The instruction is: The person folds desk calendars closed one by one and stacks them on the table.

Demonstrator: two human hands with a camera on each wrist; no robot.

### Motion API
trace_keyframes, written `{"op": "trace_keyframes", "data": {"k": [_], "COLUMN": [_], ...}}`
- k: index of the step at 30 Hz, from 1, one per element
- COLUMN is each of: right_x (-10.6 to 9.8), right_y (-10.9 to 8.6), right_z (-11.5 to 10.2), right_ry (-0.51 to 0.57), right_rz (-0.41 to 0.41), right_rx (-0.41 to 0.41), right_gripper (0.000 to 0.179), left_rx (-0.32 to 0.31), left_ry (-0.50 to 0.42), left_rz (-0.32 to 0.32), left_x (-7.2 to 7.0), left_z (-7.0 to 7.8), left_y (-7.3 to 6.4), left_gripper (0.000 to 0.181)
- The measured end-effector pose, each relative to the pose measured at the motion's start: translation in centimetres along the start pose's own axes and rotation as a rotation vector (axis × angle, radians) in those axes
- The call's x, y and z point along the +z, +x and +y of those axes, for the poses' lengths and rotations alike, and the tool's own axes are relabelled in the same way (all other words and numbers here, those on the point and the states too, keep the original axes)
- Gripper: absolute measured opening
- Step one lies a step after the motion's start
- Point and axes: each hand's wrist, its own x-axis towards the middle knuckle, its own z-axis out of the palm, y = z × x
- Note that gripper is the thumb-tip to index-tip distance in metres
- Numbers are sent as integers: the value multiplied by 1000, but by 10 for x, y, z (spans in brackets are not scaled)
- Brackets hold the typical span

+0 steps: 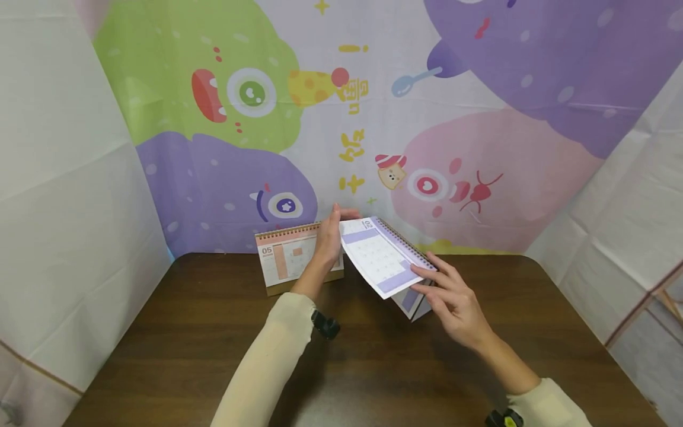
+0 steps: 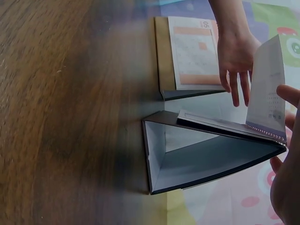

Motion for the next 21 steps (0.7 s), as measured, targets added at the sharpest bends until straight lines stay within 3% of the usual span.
{"op": "trace_keyframes", "data": {"k": [5, 11, 16, 21], "right_x": [-1, -1, 1, 1], "right_y": [-2, -4, -5, -5], "right_z": [-2, 1, 4, 3], "right_ry": [-3, -25, -45, -38], "right_rz": [-34, -54, -49, -53], "right_rx": [37, 52, 30, 34], "right_gripper": [28, 28, 25, 23], "left_rx": [-23, -67, -98, -63], "left_ry": [68, 91, 137, 197], "left_rz": [46, 46, 48, 32], "left_x": [4, 1, -1, 0], "left_z": [38, 33, 15, -4], "left_y": [-26, -27, -19, -15], "left_gripper": [71, 70, 63, 59]}}
